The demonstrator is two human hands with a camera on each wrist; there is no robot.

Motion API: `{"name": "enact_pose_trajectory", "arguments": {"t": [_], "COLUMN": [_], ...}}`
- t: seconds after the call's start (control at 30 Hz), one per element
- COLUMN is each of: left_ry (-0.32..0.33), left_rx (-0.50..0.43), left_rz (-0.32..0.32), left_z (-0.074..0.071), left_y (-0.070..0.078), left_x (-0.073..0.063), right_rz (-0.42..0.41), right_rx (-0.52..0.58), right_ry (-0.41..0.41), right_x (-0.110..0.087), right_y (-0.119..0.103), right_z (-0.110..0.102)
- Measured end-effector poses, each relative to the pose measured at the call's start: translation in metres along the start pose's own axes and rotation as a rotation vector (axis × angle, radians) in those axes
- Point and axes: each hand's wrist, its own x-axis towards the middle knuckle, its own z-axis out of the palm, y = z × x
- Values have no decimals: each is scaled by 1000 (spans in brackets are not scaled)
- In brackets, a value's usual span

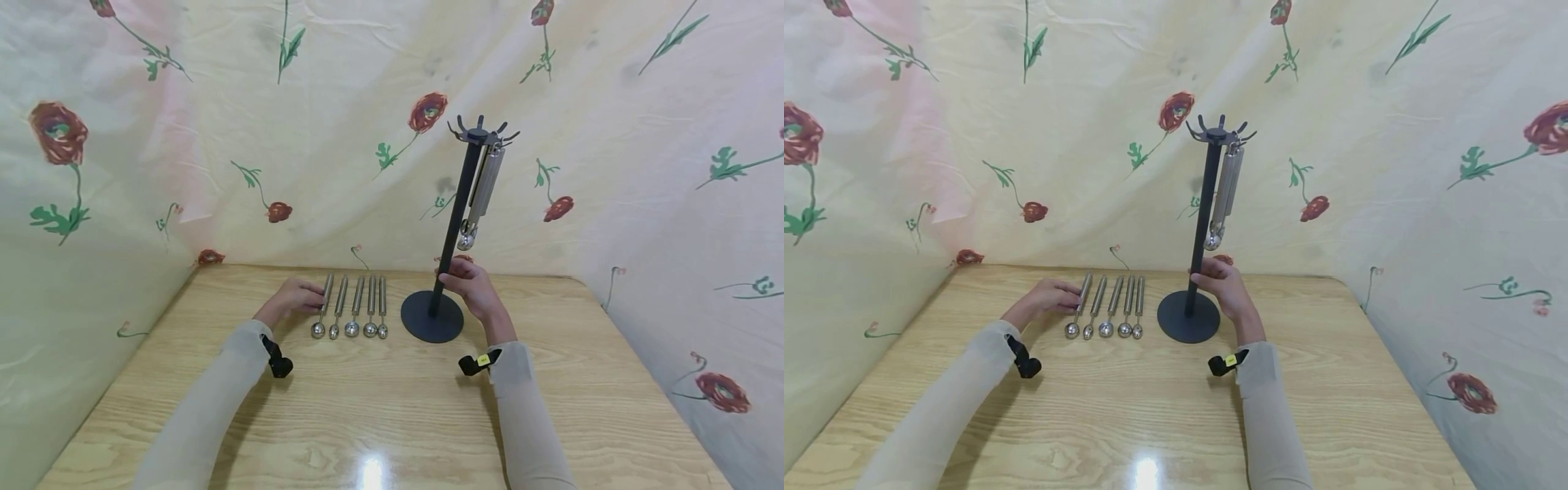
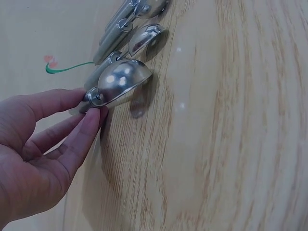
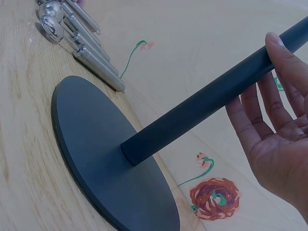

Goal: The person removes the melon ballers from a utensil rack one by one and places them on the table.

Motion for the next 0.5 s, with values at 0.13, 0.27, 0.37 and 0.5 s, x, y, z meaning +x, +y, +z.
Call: {"name": "enact_pose_trajectory", "arguments": {"t": [0.13, 0.27, 0.37, 0.5], "left_ry": [4, 10, 21, 33], "left_rx": [13, 26, 36, 47], "left_rz": [7, 18, 22, 15], "left_z": [1, 4, 6, 8], "left_y": [0, 0, 1, 1], "left_x": [0, -1, -2, -3], "right_rz": [-17, -24, -26, -27], "right_rx": [-2, -5, -8, -10], "right_ry": [-9, -13, -9, -5], "right_x": [0, 0, 0, 0], "right_y": [1, 2, 2, 2], "right_z": [0, -1, -1, 0]}}
